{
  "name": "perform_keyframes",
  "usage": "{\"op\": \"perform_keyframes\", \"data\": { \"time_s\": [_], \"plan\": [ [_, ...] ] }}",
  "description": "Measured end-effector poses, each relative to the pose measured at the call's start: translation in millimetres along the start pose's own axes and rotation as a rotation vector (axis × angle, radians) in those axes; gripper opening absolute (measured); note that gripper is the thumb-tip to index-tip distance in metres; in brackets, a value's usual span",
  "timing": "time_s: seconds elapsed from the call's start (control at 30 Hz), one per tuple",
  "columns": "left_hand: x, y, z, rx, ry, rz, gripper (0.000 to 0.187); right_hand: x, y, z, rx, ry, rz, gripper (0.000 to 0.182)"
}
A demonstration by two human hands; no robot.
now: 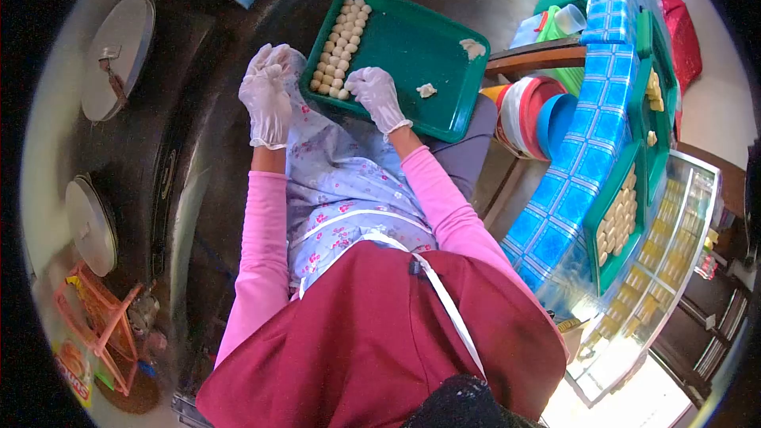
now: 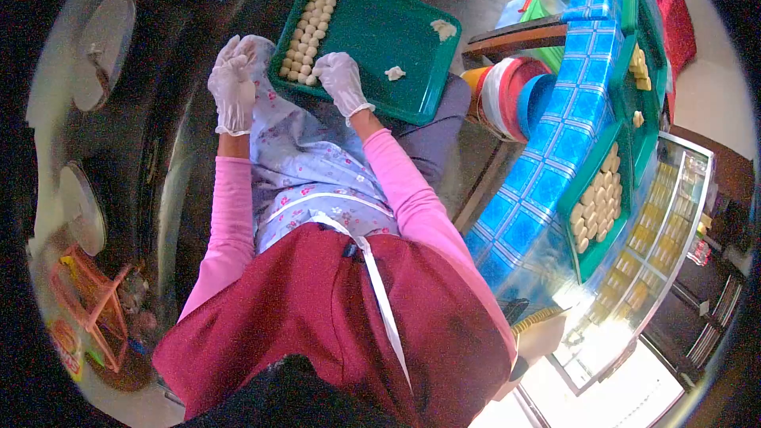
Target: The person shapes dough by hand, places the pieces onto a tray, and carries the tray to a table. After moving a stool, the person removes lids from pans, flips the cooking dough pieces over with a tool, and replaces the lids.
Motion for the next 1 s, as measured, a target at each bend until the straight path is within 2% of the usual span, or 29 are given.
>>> {"op": "perform_keyframes", "data": {
  "time_s": [0.1,0.13,0.23,0.3,0.33,0.43,0.5,0.53,0.63,0.67,0.77,0.9,1.0],
  "plan": [
    [-1,10,10,0.074,0.018,-0.019,0.044,5,0,7,0.026,0.122,-0.128,0.015],
    [0,8,18,0.100,0.065,-0.008,0.043,9,3,21,0.068,0.235,-0.182,0.013],
    [9,-11,38,0.133,0.186,0.054,0.038,9,9,56,0.483,0.375,-0.055,0.011],
    [22,-33,44,0.108,0.235,0.136,0.035,2,45,53,0.814,0.319,-0.066,0.011],
    [29,-46,48,0.037,0.260,0.194,0.032,6,77,50,0.817,0.368,-0.188,0.012],
    [53,-74,92,-0.013,0.494,0.333,0.032,19,120,37,1.144,0.124,-0.087,0.018],
    [70,-91,135,-0.152,0.639,0.404,0.034,23,127,23,1.031,0.168,-0.070,0.019],
    [76,-99,150,-0.072,0.677,0.439,0.033,25,129,22,0.972,0.194,-0.056,0.020],
    [88,-121,167,-0.170,0.634,0.458,0.032,28,151,-32,-0.005,-0.309,-0.061,0.019],
    [93,-131,168,-0.203,0.607,0.475,0.032,27,149,-36,-0.236,-0.306,-0.034,0.018],
    [105,-158,164,-0.252,0.559,0.530,0.031,43,148,4,-0.471,-0.228,-0.087,0.022],
    [100,-158,176,-0.176,0.600,0.506,0.030,51,154,29,-0.304,-0.079,-0.037,0.025],
    [98,-162,188,-0.027,0.688,0.552,0.028,54,162,48,0.172,0.237,-0.128,0.023]
  ]
}}
Point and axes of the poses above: each hand's wrist, its own x-axis away from the middle knuckle, its own y-axis out of the back of the hand, z = x × y, the point moved 10 cm from there along -x, towards the middle knuckle
